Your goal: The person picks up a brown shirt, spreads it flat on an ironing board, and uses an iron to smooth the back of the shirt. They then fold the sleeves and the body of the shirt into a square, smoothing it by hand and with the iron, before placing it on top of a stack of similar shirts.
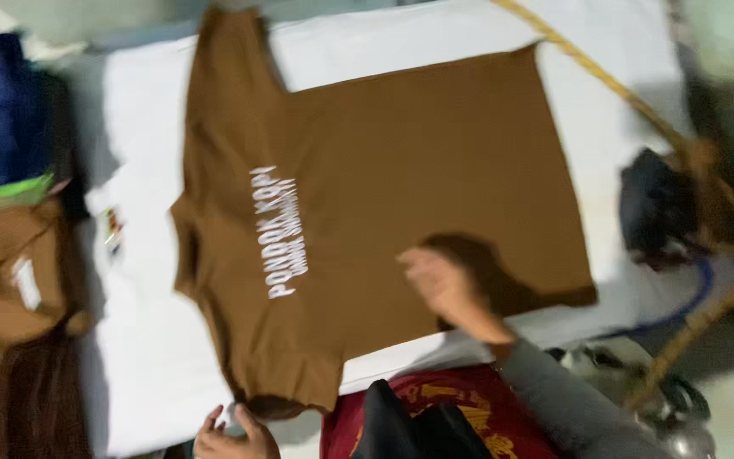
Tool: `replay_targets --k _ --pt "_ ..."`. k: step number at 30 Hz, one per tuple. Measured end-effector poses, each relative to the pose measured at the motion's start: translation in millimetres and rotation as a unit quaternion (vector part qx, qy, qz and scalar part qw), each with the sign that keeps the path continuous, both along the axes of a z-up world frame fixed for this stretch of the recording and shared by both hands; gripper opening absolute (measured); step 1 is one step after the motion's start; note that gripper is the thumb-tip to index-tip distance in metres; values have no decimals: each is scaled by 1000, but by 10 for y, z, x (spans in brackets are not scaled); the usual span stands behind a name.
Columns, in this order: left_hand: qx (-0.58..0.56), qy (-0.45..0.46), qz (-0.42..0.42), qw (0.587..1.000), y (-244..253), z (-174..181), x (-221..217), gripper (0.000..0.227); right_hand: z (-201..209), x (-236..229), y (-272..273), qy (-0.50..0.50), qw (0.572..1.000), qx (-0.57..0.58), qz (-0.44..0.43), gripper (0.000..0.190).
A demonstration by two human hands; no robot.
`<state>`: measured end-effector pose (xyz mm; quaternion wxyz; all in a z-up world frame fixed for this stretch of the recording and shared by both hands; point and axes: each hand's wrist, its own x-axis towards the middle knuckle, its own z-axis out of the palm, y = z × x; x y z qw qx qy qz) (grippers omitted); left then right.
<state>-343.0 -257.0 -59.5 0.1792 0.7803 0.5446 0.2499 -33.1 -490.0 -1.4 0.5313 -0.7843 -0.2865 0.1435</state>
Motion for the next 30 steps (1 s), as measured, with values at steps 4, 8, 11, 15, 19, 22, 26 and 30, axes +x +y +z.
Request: replay_targets --k 4,8,11,15,19,22,26,30 --pt "4 12 -317 948 -177 1069 1335 24 -474 337 -1902 -154 846 -329 -392 35" --pt "-84 36 -533 841 -562 449 1685 15 -901 71 -2666 -37 797 -372 -474 49" --pt "-49 285 -628 723 -824 7 1741 54 -989 46 -2538 79 774 -386 -495 47" --pt "48 235 -707 665 -906 -348 1708 23 -940 136 -2720 103 807 -300 -499 24" --pt "-47 247 -725 641 -860 -404 1635 49 -300 231 -2520 223 786 -294 -496 33" --pt "-201 200 -668 688 -875 194 1878 28 -774 308 -2623 2 761 -454 -464 42" --pt "-158 44 -612 773 -255 84 2165 24 -624 992 -2101 -230 808 -350 -415 37" --pt "-410 -40 -104 905 788 386 2795 21 -424 2145 -1479 -156 910 -212 -320 18"
